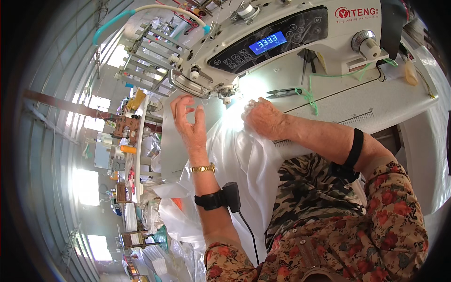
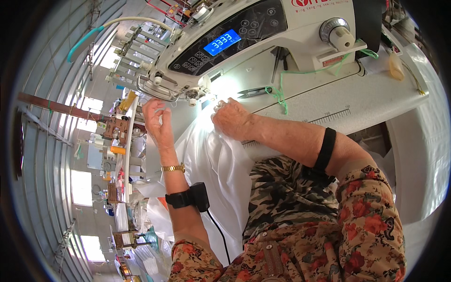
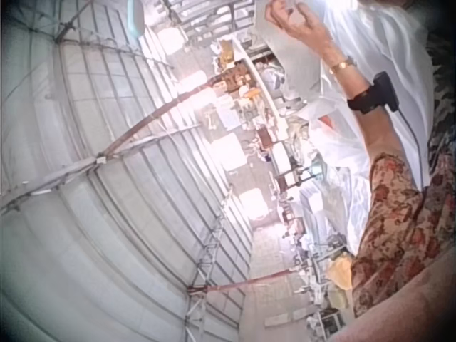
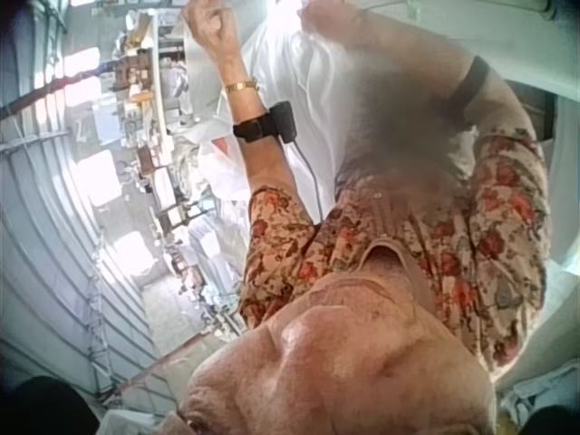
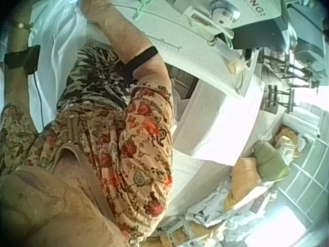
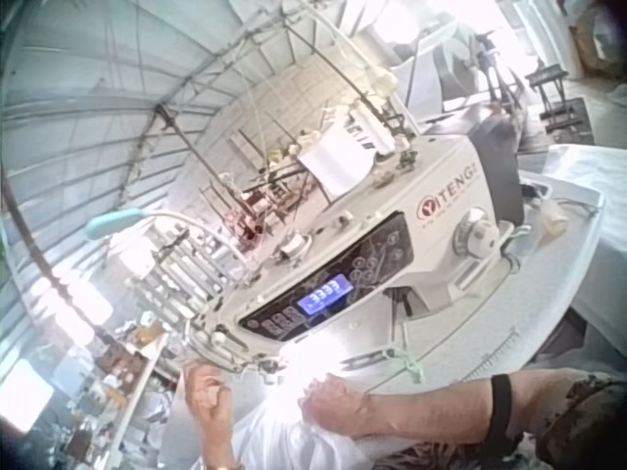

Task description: The person folds the edges of a large plastic sheet by hand and guides it through a sewing machine to stitch the seams. They repeatedly reposition the material, fold new sections, and sew, occasionally using shears to trim the thread.

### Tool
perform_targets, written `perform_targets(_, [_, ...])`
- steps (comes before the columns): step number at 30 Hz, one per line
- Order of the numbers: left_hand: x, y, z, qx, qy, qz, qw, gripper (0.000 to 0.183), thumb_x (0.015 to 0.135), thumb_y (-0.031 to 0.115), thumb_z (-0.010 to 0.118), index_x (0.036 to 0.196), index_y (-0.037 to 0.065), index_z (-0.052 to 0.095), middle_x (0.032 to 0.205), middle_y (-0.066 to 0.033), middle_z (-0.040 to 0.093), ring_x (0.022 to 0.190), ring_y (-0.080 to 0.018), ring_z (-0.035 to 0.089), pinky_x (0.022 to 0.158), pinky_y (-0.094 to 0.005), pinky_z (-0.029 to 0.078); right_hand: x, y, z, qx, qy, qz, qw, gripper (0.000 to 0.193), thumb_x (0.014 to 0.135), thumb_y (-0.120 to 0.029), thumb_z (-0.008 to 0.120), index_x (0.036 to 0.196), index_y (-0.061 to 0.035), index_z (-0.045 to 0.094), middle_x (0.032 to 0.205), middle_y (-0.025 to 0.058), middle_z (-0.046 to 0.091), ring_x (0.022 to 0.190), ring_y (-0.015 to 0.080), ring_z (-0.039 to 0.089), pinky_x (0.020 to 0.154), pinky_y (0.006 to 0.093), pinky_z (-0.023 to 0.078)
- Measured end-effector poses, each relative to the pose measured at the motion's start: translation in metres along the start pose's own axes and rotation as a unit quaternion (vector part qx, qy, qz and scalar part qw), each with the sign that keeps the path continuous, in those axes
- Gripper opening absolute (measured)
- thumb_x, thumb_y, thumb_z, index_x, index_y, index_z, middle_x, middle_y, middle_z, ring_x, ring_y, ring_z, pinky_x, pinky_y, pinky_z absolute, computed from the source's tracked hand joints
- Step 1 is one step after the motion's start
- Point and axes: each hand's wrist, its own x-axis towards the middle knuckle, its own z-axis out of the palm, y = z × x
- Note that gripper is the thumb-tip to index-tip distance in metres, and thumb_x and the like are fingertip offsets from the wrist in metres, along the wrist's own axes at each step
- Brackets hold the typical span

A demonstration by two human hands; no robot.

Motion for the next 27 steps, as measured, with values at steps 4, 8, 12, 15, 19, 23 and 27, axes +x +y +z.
perform_targets(4, [0.001,0.001,0.004,0.066,-0.02,-0.05,0.996,0.014,0.077,0.003,0.064,0.089,0.001,0.056,0.093,-0.0072,0.059,0.078,-0.0171,0.055,0.071,-0.0316,0.045,0.001,0.001,0.005,-0.009,0.012,-0.007,1.0,0.017,0.083,-0.017,0.057,0.091,-0.0054,0.067,0.093,0.0128,0.068,0.096,0.0245,0.064,0.09,0.0397,0.044])
perform_targets(8, [-0.002,-0.002,0.008,0.033,-0.05,-0.117,0.991,0.01,0.078,0.003,0.066,0.084,0.001,0.058,0.087,-0.0055,0.06,0.076,-0.0168,0.054,0.07,-0.0312,0.045,0.002,0.003,0.009,0.008,0.027,-0.013,1.0,0.019,0.08,-0.02,0.06,0.091,-0.0049,0.065,0.092,0.0123,0.065,0.096,0.0252,0.062,0.089,0.0407,0.045])
perform_targets(12, [-0.008,-0.005,0.004,-0.017,0.007,-0.101,0.995,0.005,0.083,0.003,0.063,0.086,0.002,0.059,0.092,-0.0057,0.063,0.084,-0.0179,0.059,0.076,-0.0297,0.046,0.002,0.004,0.012,-0.003,0.018,-0.012,1.0,0.022,0.078,-0.022,0.063,0.092,-0.0047,0.062,0.093,0.0115,0.063,0.097,0.0256,0.06,0.088,0.0409,0.045])
perform_targets(15, [-0.016,-0.005,-0.004,-0.28,0.064,-0.199,0.937,0.003,0.088,0.006,0.06,0.09,0.004,0.058,0.101,-0.0067,0.065,0.094,-0.0201,0.061,0.093,-0.0358,0.044,0.003,0.003,0.011,-0.002,0.007,-0.005,1.0,0.022,0.078,-0.022,0.063,0.091,-0.0048,0.063,0.093,0.0117,0.063,0.097,0.0254,0.06,0.087,0.0405,0.045])
perform_targets(19, [-0.02,-0.005,-0.016,-0.491,0.068,-0.166,0.852,0.004,0.091,0.009,0.059,0.093,0.007,0.056,0.109,-0.0083,0.066,0.103,-0.0222,0.06,0.107,-0.0477,0.035,0.002,0.003,0.009,-0.01,0.023,-0.018,1.0,0.021,0.077,-0.022,0.063,0.09,-0.0048,0.063,0.092,0.0118,0.063,0.095,0.0248,0.061,0.086,0.0396,0.046])
perform_targets(23, [-0.02,-0.004,-0.03,-0.603,0.085,-0.136,0.782,0.003,0.094,0.009,0.056,0.094,0.009,0.053,0.086,-0.0021,0.059,0.084,-0.0175,0.056,0.111,-0.0557,0.028,0.001,0.003,0.007,-0.015,0.022,-0.018,0.999,0.022,0.076,-0.023,0.064,0.088,-0.0048,0.063,0.09,0.0118,0.063,0.091,0.0245,0.062,0.083,0.0386,0.046])
perform_targets(27, [-0.035,0.004,-0.038,-0.565,0.176,-0.184,0.785,0.005,0.095,0.008,0.052,0.091,0.01,0.05,0.069,0.0026,0.041,0.066,-0.0122,0.042,0.113,-0.0547,0.027,0.002,0.003,0.007,-0.011,0.038,-0.021,0.999,0.022,0.076,-0.023,0.063,0.087,-0.0045,0.063,0.089,0.0115,0.063,0.091,0.0248,0.062,0.082,0.0389,0.047])
